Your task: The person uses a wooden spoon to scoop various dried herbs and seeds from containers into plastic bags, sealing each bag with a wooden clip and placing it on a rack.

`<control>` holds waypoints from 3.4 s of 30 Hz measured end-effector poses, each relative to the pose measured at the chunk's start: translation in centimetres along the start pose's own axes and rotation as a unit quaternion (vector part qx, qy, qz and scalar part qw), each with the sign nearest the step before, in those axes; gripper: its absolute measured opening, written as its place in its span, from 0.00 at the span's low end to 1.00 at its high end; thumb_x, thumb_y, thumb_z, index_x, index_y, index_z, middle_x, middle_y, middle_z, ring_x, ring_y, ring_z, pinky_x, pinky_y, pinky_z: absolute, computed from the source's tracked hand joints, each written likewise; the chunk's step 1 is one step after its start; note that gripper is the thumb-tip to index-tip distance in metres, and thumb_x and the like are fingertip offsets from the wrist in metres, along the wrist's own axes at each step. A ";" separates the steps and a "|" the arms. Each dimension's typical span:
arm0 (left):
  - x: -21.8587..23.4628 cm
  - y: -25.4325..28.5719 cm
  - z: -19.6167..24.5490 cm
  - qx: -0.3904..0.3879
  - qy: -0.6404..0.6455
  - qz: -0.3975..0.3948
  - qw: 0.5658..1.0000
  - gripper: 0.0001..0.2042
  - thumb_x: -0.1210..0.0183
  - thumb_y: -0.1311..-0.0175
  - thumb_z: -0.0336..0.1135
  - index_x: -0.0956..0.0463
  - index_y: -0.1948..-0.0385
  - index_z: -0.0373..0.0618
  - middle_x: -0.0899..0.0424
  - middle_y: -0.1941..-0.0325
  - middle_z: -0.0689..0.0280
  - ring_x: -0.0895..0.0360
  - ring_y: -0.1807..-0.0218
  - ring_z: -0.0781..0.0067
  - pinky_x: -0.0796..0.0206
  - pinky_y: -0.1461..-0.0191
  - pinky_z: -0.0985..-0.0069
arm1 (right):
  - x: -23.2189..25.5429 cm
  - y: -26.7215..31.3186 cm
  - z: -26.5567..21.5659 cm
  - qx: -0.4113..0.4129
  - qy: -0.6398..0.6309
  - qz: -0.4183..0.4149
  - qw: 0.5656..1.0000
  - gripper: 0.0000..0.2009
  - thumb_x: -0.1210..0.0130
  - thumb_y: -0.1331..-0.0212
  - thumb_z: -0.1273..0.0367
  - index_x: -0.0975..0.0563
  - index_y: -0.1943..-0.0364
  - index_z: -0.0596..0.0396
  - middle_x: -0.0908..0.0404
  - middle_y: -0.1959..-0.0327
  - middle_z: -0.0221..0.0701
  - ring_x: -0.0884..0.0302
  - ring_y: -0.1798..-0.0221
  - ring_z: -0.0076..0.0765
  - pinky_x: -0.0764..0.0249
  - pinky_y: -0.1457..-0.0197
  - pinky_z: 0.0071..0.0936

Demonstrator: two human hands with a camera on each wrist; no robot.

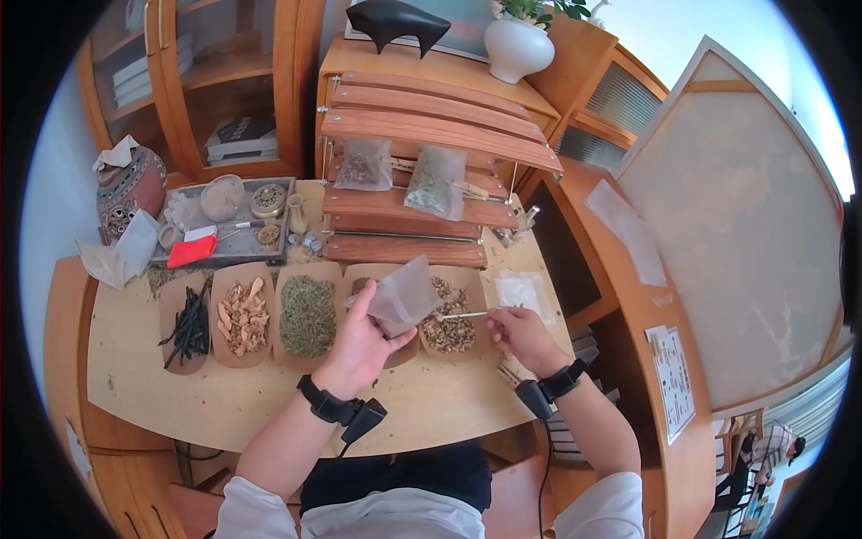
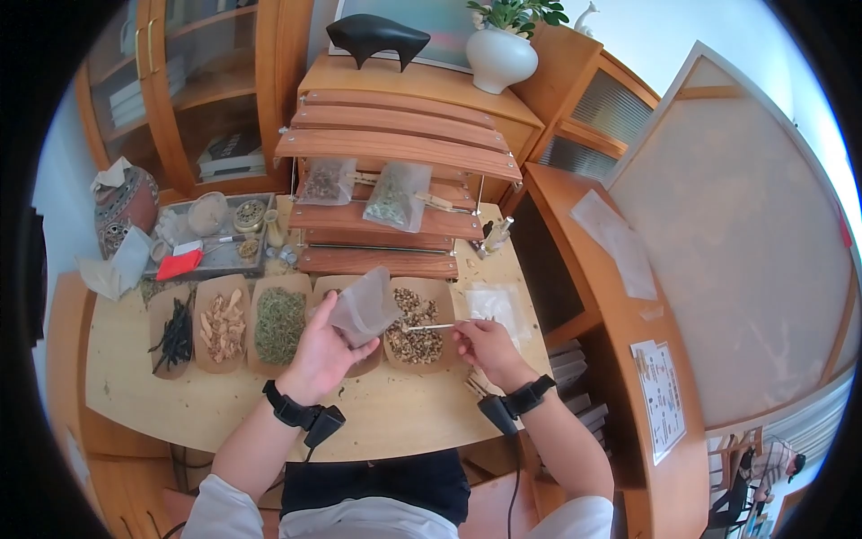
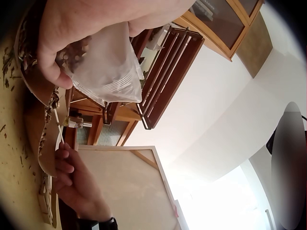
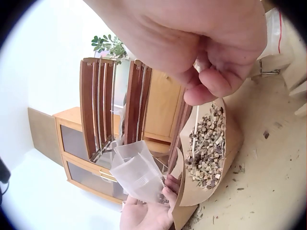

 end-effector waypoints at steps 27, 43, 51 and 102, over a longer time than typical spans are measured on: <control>0.1 0.0 0.0 -0.005 0.014 -0.001 1.000 0.23 0.48 0.29 0.55 0.35 0.40 0.54 0.32 0.37 0.65 0.33 0.37 0.65 0.36 0.38 0.60 | 3.4 2.1 -4.4 0.208 0.264 0.124 0.934 0.11 0.48 0.32 0.68 0.20 0.61 0.65 0.20 0.76 0.29 0.24 0.78 0.19 0.31 0.74 0.20; 0.4 -0.2 0.0 0.001 0.013 0.007 1.000 0.24 0.47 0.30 0.56 0.35 0.39 0.54 0.32 0.37 0.64 0.33 0.37 0.65 0.35 0.38 0.60 | 0.1 0.3 0.7 -0.008 -0.006 0.006 1.000 0.10 0.48 0.31 0.68 0.24 0.70 0.57 0.27 0.79 0.25 0.31 0.79 0.21 0.36 0.77 0.20; 0.5 -0.3 0.0 -0.003 0.010 0.011 1.000 0.24 0.47 0.30 0.56 0.36 0.39 0.54 0.33 0.37 0.64 0.33 0.37 0.65 0.34 0.38 0.59 | 0.9 0.7 -3.5 0.051 -0.050 0.010 0.997 0.08 0.49 0.31 0.68 0.23 0.63 0.59 0.26 0.69 0.25 0.30 0.74 0.19 0.36 0.74 0.18; 0.4 -0.1 0.0 -0.007 0.011 0.012 1.000 0.25 0.45 0.31 0.56 0.33 0.41 0.52 0.30 0.39 0.64 0.32 0.38 0.66 0.36 0.37 0.59 | -1.4 1.1 -7.5 0.103 -0.003 -0.025 0.994 0.09 0.48 0.30 0.68 0.22 0.65 0.58 0.24 0.72 0.23 0.30 0.76 0.17 0.37 0.75 0.14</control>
Point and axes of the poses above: each hand's wrist, its own y-axis away from the middle knuckle, its own x-axis out of the back of the hand, z = x × y, the point moved 8 cm from there along -y, towards the middle knuckle
